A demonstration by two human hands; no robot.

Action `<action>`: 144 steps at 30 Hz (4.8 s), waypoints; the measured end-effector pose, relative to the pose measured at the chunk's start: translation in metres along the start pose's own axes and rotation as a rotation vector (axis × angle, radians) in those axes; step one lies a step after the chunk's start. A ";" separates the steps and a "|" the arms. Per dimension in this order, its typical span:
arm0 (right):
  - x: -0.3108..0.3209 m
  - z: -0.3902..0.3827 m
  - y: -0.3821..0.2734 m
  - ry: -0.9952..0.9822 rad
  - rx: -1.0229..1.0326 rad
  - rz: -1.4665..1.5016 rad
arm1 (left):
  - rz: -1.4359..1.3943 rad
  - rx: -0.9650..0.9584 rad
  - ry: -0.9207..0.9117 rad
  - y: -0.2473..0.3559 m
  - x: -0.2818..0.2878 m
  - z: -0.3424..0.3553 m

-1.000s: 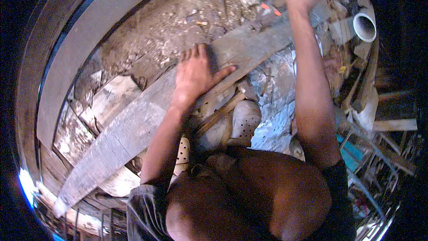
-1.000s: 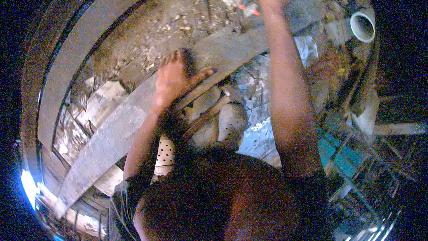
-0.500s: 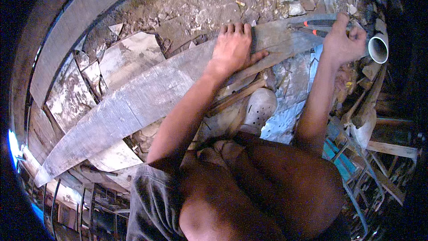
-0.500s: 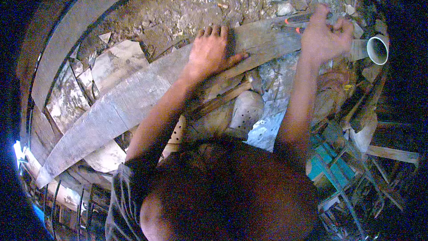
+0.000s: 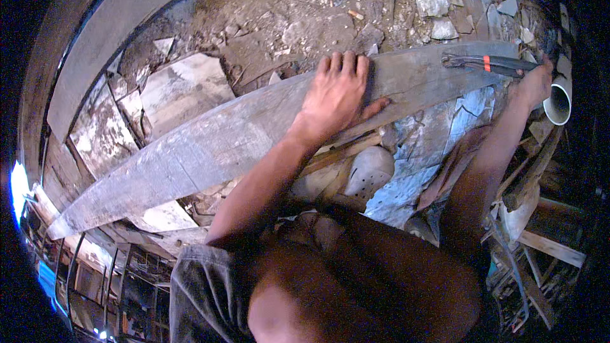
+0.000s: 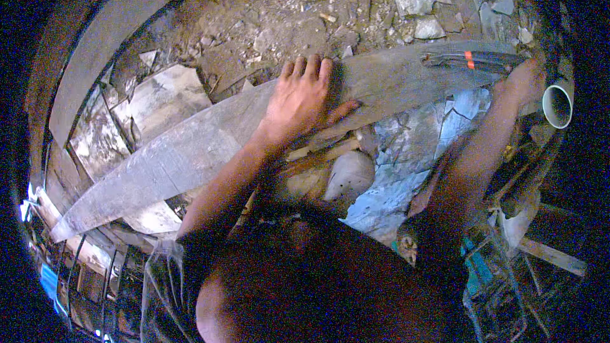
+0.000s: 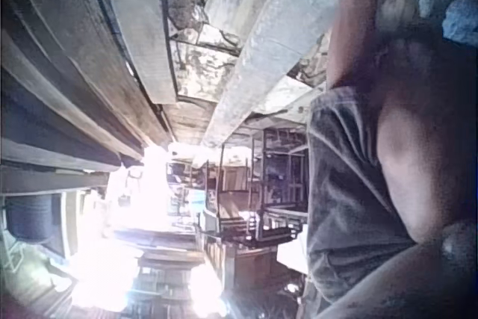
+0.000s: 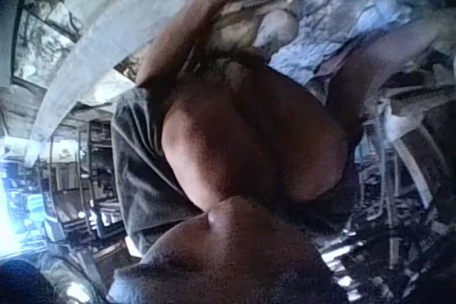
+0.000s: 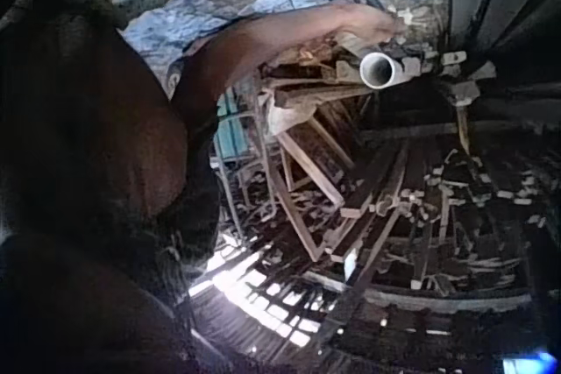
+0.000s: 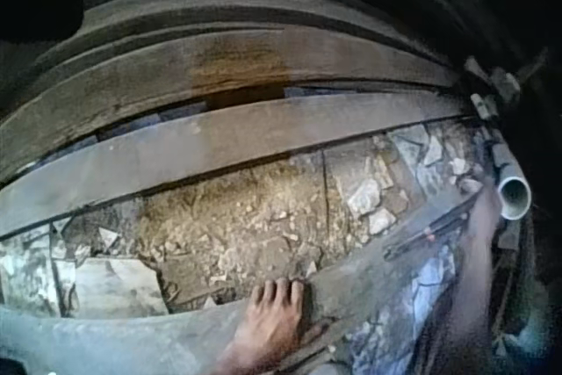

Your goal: The person uses a hammer and pliers to pull nails from a wooden plank in a demolition site.

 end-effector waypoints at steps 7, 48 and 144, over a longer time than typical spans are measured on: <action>0.001 -0.072 -0.028 -0.275 0.010 0.196 | 0.007 0.005 0.007 -0.003 0.000 -0.001; -0.002 -0.103 -0.026 -0.703 -0.126 0.401 | -0.475 -0.369 0.193 0.066 0.034 0.136; -0.140 -0.016 0.025 -1.197 -0.283 0.813 | -0.319 -0.251 0.089 0.123 -0.039 0.247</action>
Point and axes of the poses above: each hand's wrist, its own z-axis towards the middle knuckle, its own x-axis out of the back of the hand, y = z × x, the point moved 9 cm from there along z, towards the middle knuckle, and after that the axes turned 12 degrees about -x, right-handed, at the moved point
